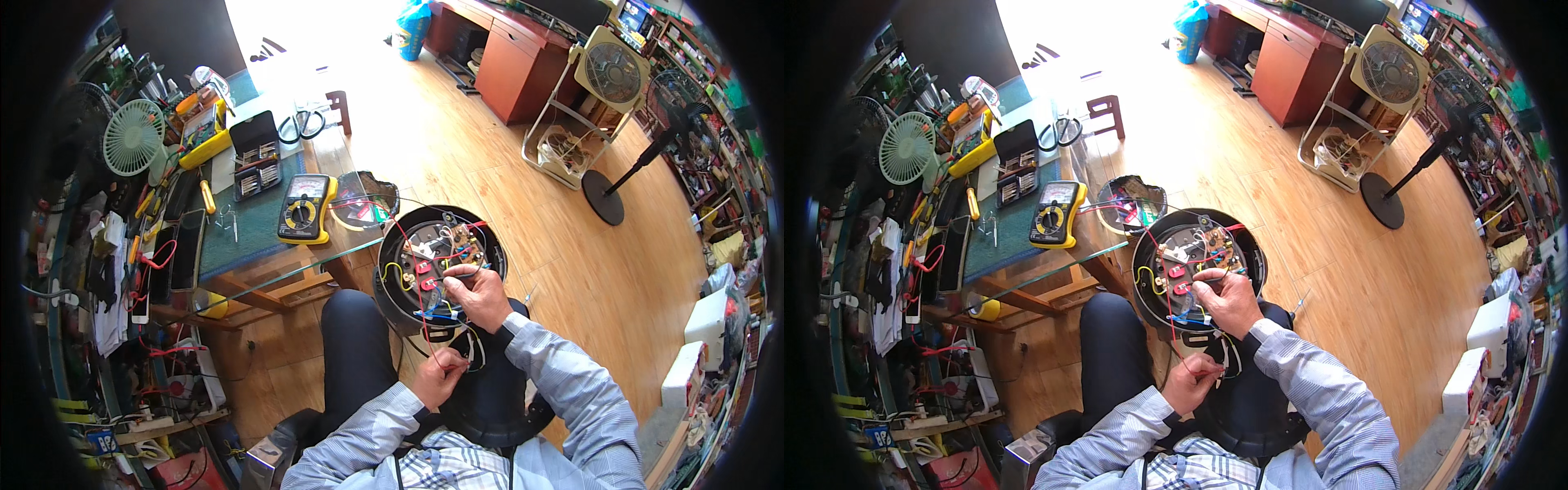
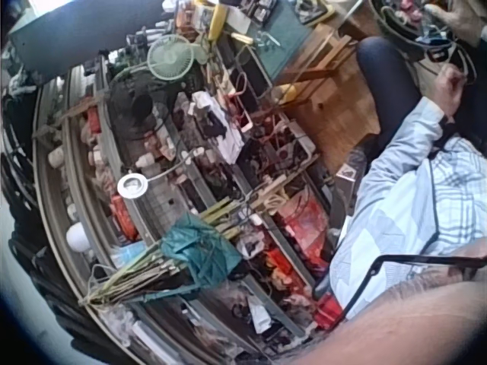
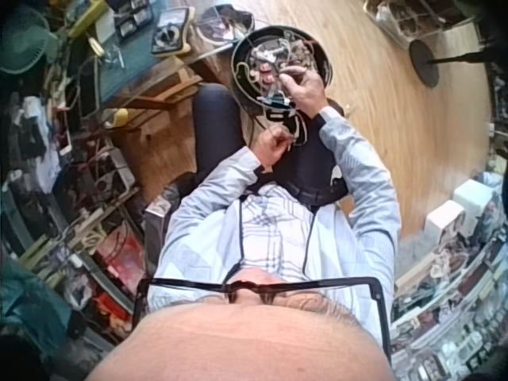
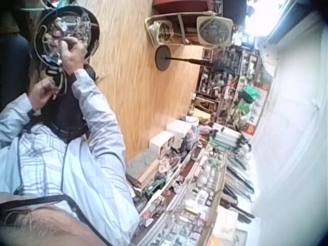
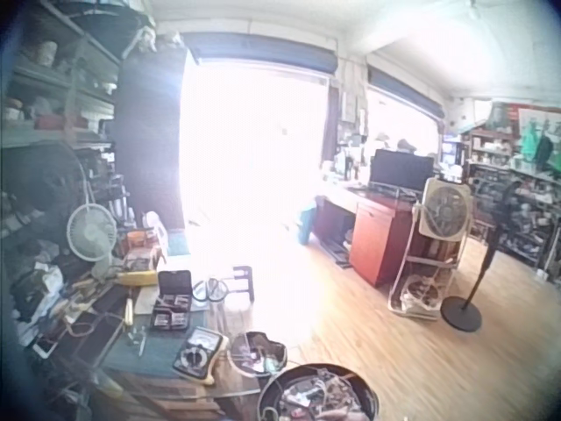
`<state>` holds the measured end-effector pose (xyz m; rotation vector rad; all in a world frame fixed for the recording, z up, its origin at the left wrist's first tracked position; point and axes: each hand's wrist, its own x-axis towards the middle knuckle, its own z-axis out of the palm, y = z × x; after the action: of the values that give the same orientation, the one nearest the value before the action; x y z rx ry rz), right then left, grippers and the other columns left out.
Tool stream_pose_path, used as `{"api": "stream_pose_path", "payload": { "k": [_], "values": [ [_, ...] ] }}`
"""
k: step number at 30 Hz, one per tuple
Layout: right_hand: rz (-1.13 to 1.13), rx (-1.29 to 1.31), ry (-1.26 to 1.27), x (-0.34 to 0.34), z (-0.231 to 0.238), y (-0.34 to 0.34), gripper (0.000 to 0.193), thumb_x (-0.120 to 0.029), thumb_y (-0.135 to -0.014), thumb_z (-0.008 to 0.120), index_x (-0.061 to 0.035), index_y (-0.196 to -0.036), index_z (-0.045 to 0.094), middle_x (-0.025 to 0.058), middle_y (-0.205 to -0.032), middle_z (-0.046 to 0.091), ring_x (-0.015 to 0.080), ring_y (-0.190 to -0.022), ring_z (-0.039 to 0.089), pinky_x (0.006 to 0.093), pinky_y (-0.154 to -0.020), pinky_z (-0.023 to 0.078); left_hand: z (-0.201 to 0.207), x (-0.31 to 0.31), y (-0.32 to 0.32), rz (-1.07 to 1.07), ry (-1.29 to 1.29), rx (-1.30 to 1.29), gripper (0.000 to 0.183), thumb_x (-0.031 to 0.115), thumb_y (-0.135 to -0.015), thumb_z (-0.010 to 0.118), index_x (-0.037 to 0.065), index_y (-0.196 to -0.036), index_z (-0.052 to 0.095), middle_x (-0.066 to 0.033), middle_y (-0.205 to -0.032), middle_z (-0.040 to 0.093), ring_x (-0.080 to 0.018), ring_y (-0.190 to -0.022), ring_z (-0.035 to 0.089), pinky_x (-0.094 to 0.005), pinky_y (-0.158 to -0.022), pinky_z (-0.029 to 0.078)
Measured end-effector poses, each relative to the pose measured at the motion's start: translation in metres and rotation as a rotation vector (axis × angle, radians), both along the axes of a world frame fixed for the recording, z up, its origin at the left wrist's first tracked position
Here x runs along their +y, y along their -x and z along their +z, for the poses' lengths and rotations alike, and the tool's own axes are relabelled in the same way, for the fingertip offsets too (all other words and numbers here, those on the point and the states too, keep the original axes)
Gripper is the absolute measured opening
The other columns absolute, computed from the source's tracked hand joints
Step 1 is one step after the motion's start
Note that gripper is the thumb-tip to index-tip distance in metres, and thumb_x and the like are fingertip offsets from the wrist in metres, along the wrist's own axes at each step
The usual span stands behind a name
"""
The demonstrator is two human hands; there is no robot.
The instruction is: The person uses a cordless drill to remove screws from a circular electronic device, then manipulates internal wires and components by hand. They continue adjusting and connecting wires inside the device throughout the clip.
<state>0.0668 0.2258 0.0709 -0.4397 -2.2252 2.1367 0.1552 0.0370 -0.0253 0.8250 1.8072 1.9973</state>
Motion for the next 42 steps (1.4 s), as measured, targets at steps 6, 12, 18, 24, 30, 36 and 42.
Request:
{"api": "stream_pose_path", "payload": {
  "k": [6,12,18,24,30,36,42],
  "values": [
    [0.033,0.042,-0.049,0.002,-0.008,0.000,0.020,-0.010,-0.109,0.075,0.0053,-0.121,0.077,0.0019,-0.090,0.078,0.0051,-0.079,0.068,0.0244,-0.068,0.054,-0.010,0.000,-0.003,-0.013,0.019,-0.021,0.017,-0.012,-0.099,0.076,-0.002,-0.108,0.067,-0.0153,-0.116,0.071,-0.0241,-0.105,0.078,-0.0333,-0.089,0.065],
    [0.024,0.012,-0.038,0.002,-0.009,0.000,0.018,-0.009,-0.108,0.075,0.0053,-0.119,0.077,0.0019,-0.088,0.078,0.0056,-0.079,0.069,0.0247,-0.069,0.055,-0.020,0.000,-0.004,-0.060,0.019,-0.048,0.019,-0.014,-0.100,0.071,-0.002,-0.114,0.069,-0.0135,-0.120,0.069,-0.0214,-0.108,0.076,-0.0323,-0.090,0.064],
    [0.031,0.033,-0.001,0.005,-0.011,-0.003,0.019,-0.010,-0.109,0.075,0.0047,-0.120,0.077,0.0036,-0.091,0.079,0.0069,-0.080,0.071,0.0247,-0.070,0.057,-0.016,0.000,-0.005,-0.045,0.036,-0.040,0.016,-0.010,-0.101,0.075,-0.002,-0.115,0.070,-0.0140,-0.120,0.069,-0.0213,-0.102,0.077,-0.0317,-0.086,0.063],
    [0.038,0.028,-0.011,0.008,-0.015,-0.002,0.019,-0.010,-0.109,0.075,0.0048,-0.120,0.077,0.0037,-0.091,0.079,0.0068,-0.080,0.071,0.0246,-0.070,0.057,-0.015,0.001,-0.005,-0.022,-0.002,-0.046,0.015,-0.011,-0.101,0.075,-0.001,-0.113,0.071,-0.0141,-0.117,0.070,-0.0214,-0.101,0.076,-0.0322,-0.084,0.062],
    [0.045,0.030,-0.217,0.007,-0.012,0.001,0.026,-0.018,-0.106,0.074,0.0048,-0.117,0.080,0.0059,-0.083,0.079,0.0091,-0.074,0.069,0.0306,-0.066,0.056,-0.014,0.001,-0.003,-0.044,-0.036,-0.050,0.012,-0.009,-0.102,0.075,-0.002,-0.110,0.069,-0.0138,-0.117,0.071,-0.0221,-0.103,0.076,-0.0322,-0.085,0.063],
    [-0.015,0.032,-0.129,0.023,0.031,-0.007,0.021,-0.020,-0.113,0.071,0.0002,-0.116,0.071,0.0004,-0.085,0.071,0.0086,-0.072,0.066,0.0282,-0.064,0.055,0.000,-0.006,0.002,-0.010,-0.001,-0.144,0.007,-0.006,-0.103,0.077,-0.001,-0.108,0.075,-0.0115,-0.110,0.071,-0.0193,-0.104,0.076,-0.0324,-0.088,0.063],
    [0.036,-0.013,-0.412,0.041,0.081,-0.059,0.020,-0.021,-0.113,0.069,-0.0018,-0.110,0.070,-0.0005,-0.083,0.066,0.0084,-0.071,0.062,0.0273,-0.065,0.051,0.009,-0.015,0.013,-0.018,-0.111,-0.261,0.009,-0.010,-0.107,0.065,-0.001,-0.108,0.066,-0.0122,-0.117,0.068,-0.0237,-0.114,0.077,-0.0360,-0.101,0.061]
  ]
}}
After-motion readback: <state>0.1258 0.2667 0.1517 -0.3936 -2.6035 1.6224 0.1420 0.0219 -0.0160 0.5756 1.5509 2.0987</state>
